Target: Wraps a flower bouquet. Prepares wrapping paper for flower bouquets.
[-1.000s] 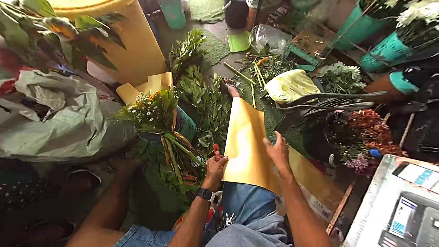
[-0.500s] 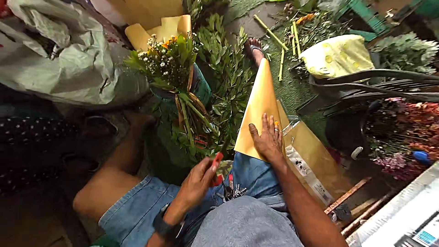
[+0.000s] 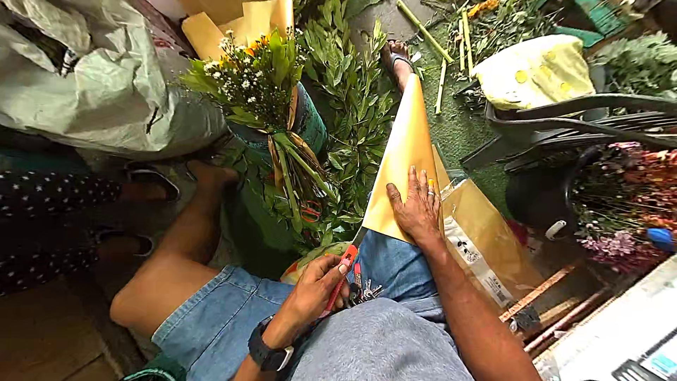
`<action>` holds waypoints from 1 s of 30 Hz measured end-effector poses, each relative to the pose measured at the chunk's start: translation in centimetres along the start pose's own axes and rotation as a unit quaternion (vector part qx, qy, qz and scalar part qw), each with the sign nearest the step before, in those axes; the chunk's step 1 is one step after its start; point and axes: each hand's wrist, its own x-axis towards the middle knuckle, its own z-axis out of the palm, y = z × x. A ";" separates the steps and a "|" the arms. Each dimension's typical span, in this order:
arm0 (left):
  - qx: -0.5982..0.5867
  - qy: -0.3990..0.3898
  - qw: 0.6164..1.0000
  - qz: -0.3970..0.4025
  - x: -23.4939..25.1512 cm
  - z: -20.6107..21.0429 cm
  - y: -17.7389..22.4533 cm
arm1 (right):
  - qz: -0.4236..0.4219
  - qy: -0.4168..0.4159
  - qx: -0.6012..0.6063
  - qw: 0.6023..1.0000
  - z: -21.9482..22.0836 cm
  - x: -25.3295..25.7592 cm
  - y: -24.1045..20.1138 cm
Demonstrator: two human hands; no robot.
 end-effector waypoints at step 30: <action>0.040 0.085 0.995 -0.019 4.3 0.3 4.9 | 0.005 0.023 -0.005 1.000 0.4 0.2 -0.6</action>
